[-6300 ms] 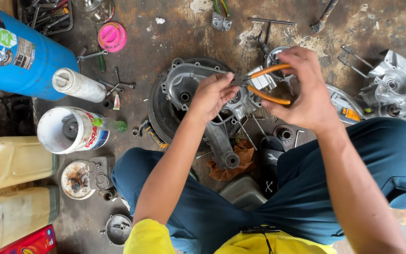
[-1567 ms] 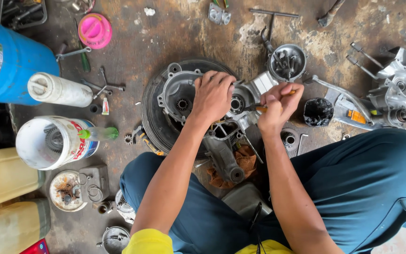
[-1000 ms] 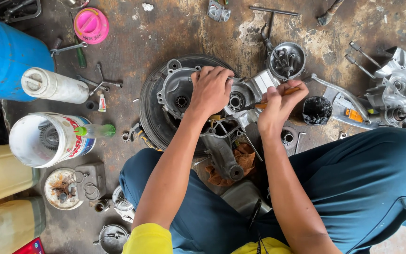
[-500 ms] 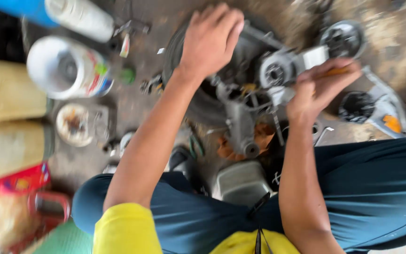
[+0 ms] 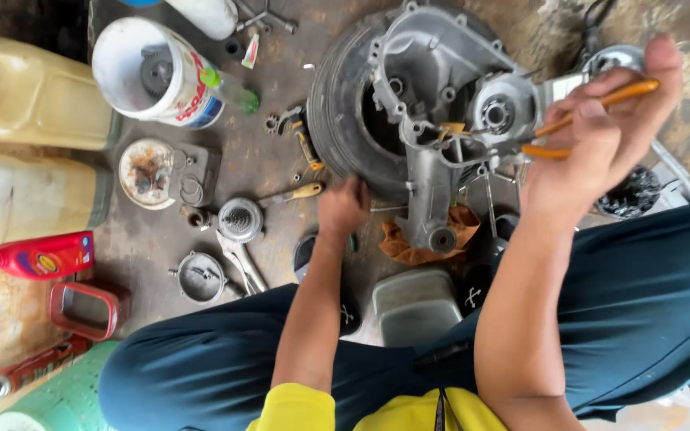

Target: The person sits on the floor and uses a screwdriver to remove a metal ring from a disassembled engine casing. They then pick up a second metal ring from the floor, compare the two rings, and use the screwdriver to pry at the engine casing again.

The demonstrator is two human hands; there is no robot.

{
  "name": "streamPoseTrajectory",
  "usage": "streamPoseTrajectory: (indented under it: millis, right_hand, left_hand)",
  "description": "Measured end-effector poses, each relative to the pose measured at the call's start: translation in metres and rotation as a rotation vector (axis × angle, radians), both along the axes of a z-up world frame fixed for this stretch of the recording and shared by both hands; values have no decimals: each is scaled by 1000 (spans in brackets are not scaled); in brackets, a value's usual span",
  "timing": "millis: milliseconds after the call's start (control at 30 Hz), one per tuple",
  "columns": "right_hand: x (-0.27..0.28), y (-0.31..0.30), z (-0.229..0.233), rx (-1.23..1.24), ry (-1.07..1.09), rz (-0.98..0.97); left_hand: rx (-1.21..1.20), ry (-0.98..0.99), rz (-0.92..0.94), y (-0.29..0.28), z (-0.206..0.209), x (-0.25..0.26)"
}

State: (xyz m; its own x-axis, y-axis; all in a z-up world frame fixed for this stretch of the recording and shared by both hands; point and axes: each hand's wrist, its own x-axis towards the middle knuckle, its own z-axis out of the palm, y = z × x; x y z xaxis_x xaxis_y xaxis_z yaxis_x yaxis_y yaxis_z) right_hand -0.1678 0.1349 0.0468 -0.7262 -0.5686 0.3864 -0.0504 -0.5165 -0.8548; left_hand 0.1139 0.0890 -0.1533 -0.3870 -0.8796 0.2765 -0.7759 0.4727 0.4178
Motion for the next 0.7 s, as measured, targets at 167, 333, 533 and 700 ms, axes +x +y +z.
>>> streamPoseTrajectory:
  millis: [167,333,533,700]
  right_hand:
    - [-11,29,22,93,28,11]
    - [-11,19,27,71,-52,79]
    - [2,27,46,162,-44,114]
    - [-4,20,48,116,60,126]
  left_hand:
    - [237,-333,-341,33,-75,2]
    - [197,-438,-360,58,-139,-21]
    - [357,-496,-328,64,-130,-29]
    - [319,-669,-360,50,-124,-43]
